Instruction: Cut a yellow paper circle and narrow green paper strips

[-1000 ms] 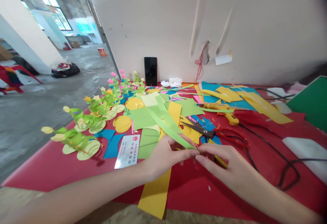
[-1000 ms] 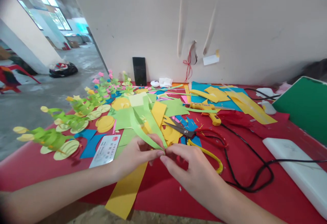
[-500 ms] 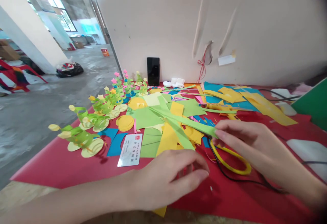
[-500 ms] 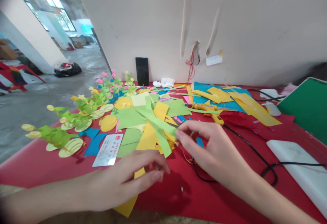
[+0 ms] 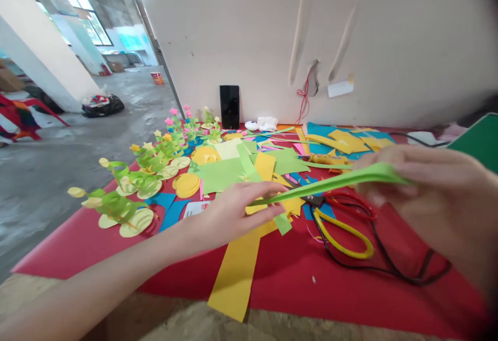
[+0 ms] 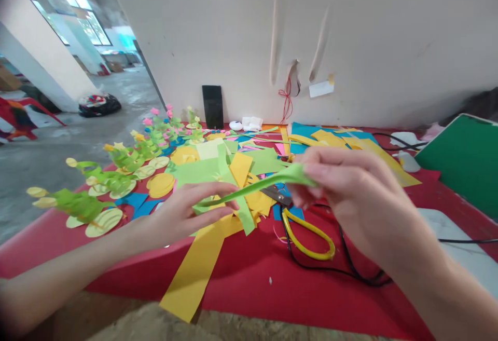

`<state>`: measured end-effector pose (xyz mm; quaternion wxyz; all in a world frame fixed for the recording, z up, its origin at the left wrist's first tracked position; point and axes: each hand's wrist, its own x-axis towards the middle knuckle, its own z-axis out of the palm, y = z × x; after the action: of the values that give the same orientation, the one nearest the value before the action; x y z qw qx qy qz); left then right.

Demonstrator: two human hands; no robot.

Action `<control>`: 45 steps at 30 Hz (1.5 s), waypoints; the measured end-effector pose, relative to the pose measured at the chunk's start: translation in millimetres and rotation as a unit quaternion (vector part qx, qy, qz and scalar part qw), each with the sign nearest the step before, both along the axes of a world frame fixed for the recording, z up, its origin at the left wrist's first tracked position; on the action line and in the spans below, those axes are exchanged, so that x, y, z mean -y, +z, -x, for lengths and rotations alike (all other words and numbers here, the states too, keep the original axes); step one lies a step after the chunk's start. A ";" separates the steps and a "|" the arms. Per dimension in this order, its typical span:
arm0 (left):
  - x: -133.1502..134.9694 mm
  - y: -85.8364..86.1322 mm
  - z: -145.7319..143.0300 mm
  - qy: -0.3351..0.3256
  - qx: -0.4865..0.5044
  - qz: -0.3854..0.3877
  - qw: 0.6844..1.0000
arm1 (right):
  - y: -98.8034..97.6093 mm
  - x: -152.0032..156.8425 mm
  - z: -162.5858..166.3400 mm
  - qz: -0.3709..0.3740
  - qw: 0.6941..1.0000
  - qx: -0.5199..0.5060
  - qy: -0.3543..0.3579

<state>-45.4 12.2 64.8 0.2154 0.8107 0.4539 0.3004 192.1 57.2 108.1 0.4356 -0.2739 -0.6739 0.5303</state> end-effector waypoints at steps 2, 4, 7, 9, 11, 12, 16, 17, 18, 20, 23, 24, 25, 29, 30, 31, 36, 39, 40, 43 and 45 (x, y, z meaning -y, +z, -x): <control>0.6 -0.4 -1.5 -0.006 0.026 0.053 0.998 | 4.9 -8.7 -2.0 0.028 0.994 -0.101 -0.041; 4.7 2.5 -5.4 -0.009 0.078 0.138 0.987 | 8.2 -15.9 -1.6 0.065 0.989 -0.118 -0.066; 14.0 8.1 -14.1 0.010 0.167 0.261 0.951 | 5.8 -20.4 4.5 0.098 0.993 -0.037 -0.050; 18.9 9.4 -19.5 0.023 0.179 0.300 0.936 | -0.2 -18.6 11.5 0.084 0.996 0.013 -0.028; 20.9 8.4 -23.0 0.024 0.154 0.310 0.938 | -7.0 -14.4 18.6 0.079 0.996 0.039 -0.029; 20.9 7.3 -23.8 0.021 0.137 0.306 0.942 | -10.0 -12.1 21.8 0.086 0.995 0.046 -0.034; 16.1 1.5 -23.1 0.003 0.137 0.282 0.950 | -19.4 -5.4 31.1 0.125 0.990 0.070 -0.012; 14.4 -0.1 -22.4 0.000 0.153 0.281 0.948 | -21.6 -4.5 33.0 0.126 0.989 0.080 0.005; 12.6 -1.5 -21.8 0.003 0.168 0.278 0.946 | -24.0 -3.8 34.9 0.125 0.988 0.093 0.021; 9.6 -3.7 -20.9 0.022 0.186 0.272 0.944 | -28.9 -2.6 38.5 0.119 0.985 0.114 0.041; 6.8 -5.1 -21.2 0.033 0.215 0.296 0.930 | -34.5 -1.0 42.5 0.125 0.982 0.128 0.055; 6.3 -5.3 -21.5 0.028 0.230 0.311 0.922 | -35.6 -0.7 43.2 0.127 0.982 0.127 0.059; 6.0 -5.5 -22.0 0.021 0.243 0.324 0.914 | -36.3 -0.4 43.7 0.130 0.982 0.126 0.061; 5.2 -7.5 -23.4 0.013 0.275 0.342 0.898 | -38.0 -0.7 44.8 0.173 0.974 0.131 0.064; 5.0 -8.4 -23.7 0.011 0.279 0.346 0.896 | -38.8 -1.2 45.1 0.186 0.972 0.133 0.059; 4.8 -9.4 -23.9 0.009 0.281 0.350 0.894 | -39.9 -2.0 45.4 0.195 0.970 0.133 0.051; 5.3 -15.1 -24.5 0.044 0.216 0.331 0.918 | -47.5 -10.7 44.0 0.192 0.974 0.121 0.020; 6.6 -16.4 -26.2 0.023 0.225 0.331 0.916 | -49.5 -19.2 41.2 0.209 0.975 0.081 0.004; 7.3 -16.1 -27.2 0.006 0.239 0.345 0.908 | -49.3 -22.1 40.2 0.214 0.975 0.060 -0.003; 12.3 -13.3 -30.7 -0.031 0.233 0.367 0.900 | -47.1 -30.6 36.4 0.219 0.975 0.017 -0.030; 18.6 -10.9 -32.1 -0.067 0.177 0.358 0.915 | -45.4 -36.6 32.6 0.214 0.975 0.004 -0.055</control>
<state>-13.3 -6.4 53.9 0.5873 0.6416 0.4304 0.2414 159.6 93.7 62.7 0.3923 -0.3998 -0.5302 0.6365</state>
